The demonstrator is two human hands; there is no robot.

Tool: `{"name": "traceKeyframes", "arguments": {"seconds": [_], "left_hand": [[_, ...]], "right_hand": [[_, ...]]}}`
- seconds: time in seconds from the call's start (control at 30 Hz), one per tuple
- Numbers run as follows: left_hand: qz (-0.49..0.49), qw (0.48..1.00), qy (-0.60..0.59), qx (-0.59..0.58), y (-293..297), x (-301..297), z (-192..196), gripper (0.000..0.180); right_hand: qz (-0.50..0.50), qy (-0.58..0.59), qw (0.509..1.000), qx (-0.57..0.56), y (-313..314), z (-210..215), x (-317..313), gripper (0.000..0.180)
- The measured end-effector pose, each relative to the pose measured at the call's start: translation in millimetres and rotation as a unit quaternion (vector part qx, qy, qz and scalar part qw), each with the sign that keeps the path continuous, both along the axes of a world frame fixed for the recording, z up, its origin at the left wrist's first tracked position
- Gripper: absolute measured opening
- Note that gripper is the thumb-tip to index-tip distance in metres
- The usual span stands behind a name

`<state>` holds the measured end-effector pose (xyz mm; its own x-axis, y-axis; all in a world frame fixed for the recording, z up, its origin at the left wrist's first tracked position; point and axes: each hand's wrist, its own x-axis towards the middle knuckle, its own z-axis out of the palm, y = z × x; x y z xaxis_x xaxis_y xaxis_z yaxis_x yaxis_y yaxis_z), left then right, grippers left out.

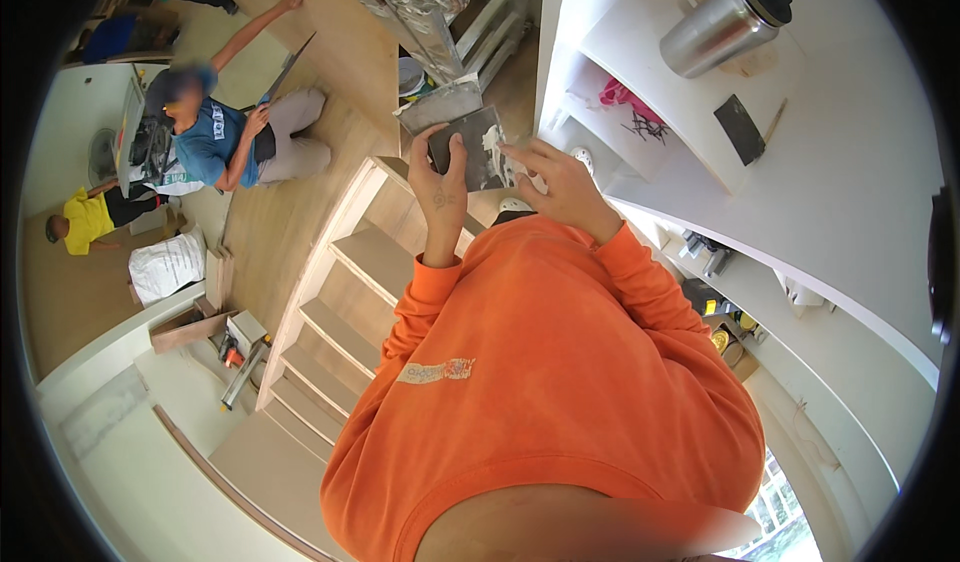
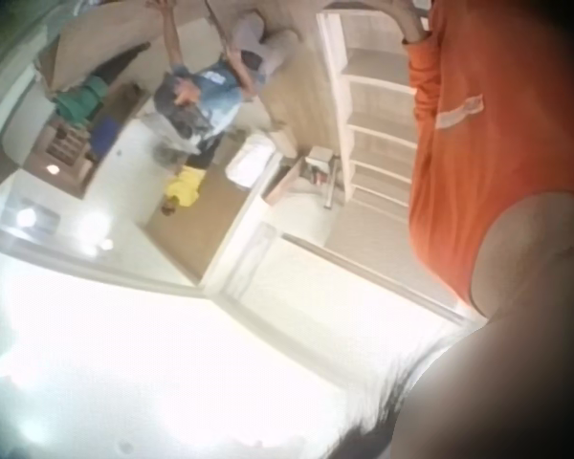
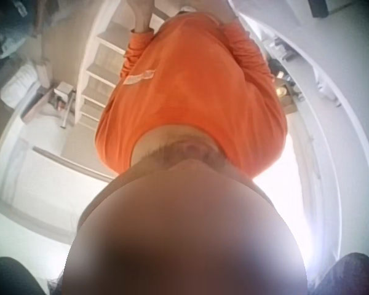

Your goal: The person uses a putty knife to apply a white compound to the upper corner of a white wall or cabinet interior. They repeatedly scoop compound from a container and smooth it along the corner seam while standing on a ladder. Other workers are visible below but do not interact with the task.

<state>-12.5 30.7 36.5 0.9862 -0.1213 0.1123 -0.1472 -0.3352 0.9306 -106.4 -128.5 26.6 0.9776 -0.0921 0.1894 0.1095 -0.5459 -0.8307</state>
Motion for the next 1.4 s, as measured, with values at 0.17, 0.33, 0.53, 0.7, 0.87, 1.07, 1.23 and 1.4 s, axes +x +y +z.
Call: {"name": "traceKeyframes", "arguments": {"seconds": [0.17,0.33,0.53,0.7,0.87,1.07,1.23,1.4], "left_hand": [[0.008,1.000,0.015,-0.026,-3,-2,4,0.022],[0.019,0.999,-0.008,-0.029,-8,2,-5,0.024],[0.065,0.997,0.013,-0.041,6,20,-31,0.028],[0.085,0.993,0.039,-0.073,12,19,-49,0.028],[0.099,0.992,0.049,-0.066,9,16,-56,0.029],[0.150,0.982,0.113,-0.031,-2,6,-52,0.029],[0.192,0.977,0.081,0.036,-10,2,-63,0.026],[0.245,0.956,0.115,0.109,-18,-3,-55,0.025]], "right_hand": [[0.012,0.006,0.999,0.035,0,-7,-5,0.040],[0.099,0.101,0.986,0.094,-14,-6,-9,0.031],[0.011,-0.105,0.900,0.424,-88,47,-34,0.032],[-0.066,-0.390,0.897,0.199,-261,141,-39,0.048],[-0.257,-0.315,0.911,0.071,-409,181,38,0.021],[-0.208,0.043,0.942,-0.260,-479,87,108,0.033],[-0.141,0.002,0.896,-0.421,-517,6,140,0.040],[-0.119,0.065,0.859,-0.494,-543,-37,169,0.057]]}}
